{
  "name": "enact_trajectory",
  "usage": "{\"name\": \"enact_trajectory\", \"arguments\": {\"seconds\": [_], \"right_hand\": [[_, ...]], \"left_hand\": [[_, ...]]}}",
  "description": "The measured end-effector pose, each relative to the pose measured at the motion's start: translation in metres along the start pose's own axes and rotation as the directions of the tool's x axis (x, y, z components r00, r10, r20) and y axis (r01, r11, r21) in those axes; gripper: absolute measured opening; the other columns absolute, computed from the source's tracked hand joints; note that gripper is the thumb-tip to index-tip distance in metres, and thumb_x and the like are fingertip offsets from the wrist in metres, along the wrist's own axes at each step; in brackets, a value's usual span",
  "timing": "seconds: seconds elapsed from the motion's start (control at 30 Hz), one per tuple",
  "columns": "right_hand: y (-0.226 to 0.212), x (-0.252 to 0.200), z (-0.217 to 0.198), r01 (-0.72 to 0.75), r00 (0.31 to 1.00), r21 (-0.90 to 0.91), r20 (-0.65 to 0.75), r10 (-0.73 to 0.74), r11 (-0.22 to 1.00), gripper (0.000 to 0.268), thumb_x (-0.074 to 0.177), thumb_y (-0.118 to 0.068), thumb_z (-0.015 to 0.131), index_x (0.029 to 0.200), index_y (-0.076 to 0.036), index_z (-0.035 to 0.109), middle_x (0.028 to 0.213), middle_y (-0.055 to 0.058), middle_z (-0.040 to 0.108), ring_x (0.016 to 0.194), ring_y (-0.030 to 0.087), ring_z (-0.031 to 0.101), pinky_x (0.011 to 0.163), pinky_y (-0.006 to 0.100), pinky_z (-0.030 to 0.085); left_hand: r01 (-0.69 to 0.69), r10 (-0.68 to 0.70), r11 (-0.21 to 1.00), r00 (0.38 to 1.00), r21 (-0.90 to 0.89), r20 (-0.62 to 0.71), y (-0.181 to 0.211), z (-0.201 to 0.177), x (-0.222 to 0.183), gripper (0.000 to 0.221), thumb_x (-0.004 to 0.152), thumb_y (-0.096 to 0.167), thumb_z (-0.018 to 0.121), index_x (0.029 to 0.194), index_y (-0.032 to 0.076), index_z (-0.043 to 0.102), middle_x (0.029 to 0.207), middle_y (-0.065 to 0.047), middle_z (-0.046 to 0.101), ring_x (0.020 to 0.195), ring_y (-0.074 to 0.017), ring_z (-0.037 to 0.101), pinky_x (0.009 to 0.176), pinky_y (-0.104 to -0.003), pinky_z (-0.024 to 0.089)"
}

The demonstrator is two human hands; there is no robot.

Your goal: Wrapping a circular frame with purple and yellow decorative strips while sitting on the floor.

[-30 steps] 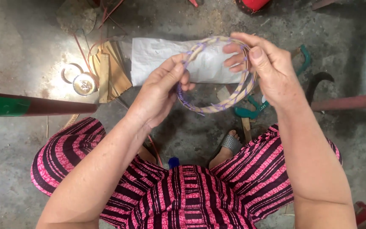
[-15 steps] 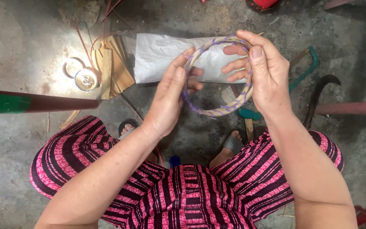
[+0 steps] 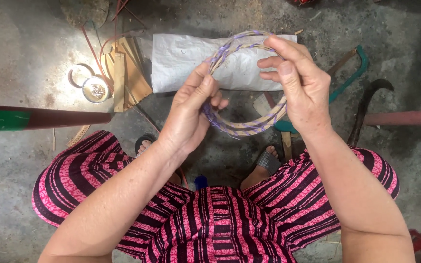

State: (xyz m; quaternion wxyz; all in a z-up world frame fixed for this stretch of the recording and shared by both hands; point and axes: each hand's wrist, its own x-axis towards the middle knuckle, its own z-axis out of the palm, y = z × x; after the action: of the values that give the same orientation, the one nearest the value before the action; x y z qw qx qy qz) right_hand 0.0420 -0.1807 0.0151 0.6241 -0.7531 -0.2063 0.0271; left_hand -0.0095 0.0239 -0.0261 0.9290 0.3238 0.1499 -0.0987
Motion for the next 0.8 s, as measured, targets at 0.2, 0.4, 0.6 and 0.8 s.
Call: {"name": "enact_trajectory", "arguments": {"seconds": [0.2, 0.4, 0.6, 0.8], "right_hand": [[0.008, -0.004, -0.006, 0.018, 0.997, -0.061, -0.077, -0.023, 0.998, 0.036, 0.117, -0.023, 0.047, 0.14, 0.002, 0.059, 0.114, 0.023, 0.059, 0.065, 0.019, 0.065, 0.063, 0.025, 0.056], [-0.001, -0.007, -0.009, -0.005, 0.997, -0.144, -0.073, -0.006, 0.99, 0.034, 0.12, -0.021, 0.047, 0.15, -0.007, 0.036, 0.095, 0.017, 0.059, 0.052, 0.017, 0.058, 0.057, 0.025, 0.05], [0.003, -0.007, -0.01, -0.059, 0.997, -0.381, -0.074, 0.033, 0.923, 0.036, 0.119, -0.022, 0.041, 0.143, 0.001, 0.055, 0.082, 0.006, 0.06, 0.057, 0.013, 0.058, 0.062, 0.027, 0.048], [0.001, -0.004, -0.016, -0.027, 0.996, -0.392, -0.085, -0.007, 0.919, 0.038, 0.121, -0.017, 0.036, 0.145, 0.004, 0.056, 0.081, 0.007, 0.059, 0.057, 0.013, 0.053, 0.058, 0.028, 0.045]], "left_hand": [[-0.005, -0.02, 0.988, 0.986, 0.153, 0.163, 0.009, 0.009, -0.005, 0.033, 0.107, 0.023, 0.057, 0.137, 0.009, 0.057, 0.079, 0.003, 0.042, 0.069, -0.0089, 0.046, 0.078, -0.029, 0.058], [-0.1, 0.046, 0.899, 0.99, 0.426, 0.134, -0.001, 0.003, -0.004, 0.033, 0.109, 0.031, 0.051, 0.137, 0.015, 0.057, 0.075, 0.002, 0.045, 0.071, -0.0069, 0.048, 0.071, -0.025, 0.059], [-0.079, 0.002, 0.923, 0.98, 0.377, 0.2, 0.0, 0.006, -0.005, 0.028, 0.107, 0.037, 0.05, 0.124, 0.014, 0.054, 0.073, 0.002, 0.044, 0.066, -0.0099, 0.046, 0.066, -0.027, 0.053], [0.158, -0.238, 0.956, 0.911, 0.248, 0.337, 0.028, 0.009, -0.008, 0.042, 0.108, 0.026, 0.052, 0.143, 0.004, 0.054, 0.088, -0.002, 0.057, 0.082, -0.0151, 0.057, 0.087, -0.032, 0.055]]}}
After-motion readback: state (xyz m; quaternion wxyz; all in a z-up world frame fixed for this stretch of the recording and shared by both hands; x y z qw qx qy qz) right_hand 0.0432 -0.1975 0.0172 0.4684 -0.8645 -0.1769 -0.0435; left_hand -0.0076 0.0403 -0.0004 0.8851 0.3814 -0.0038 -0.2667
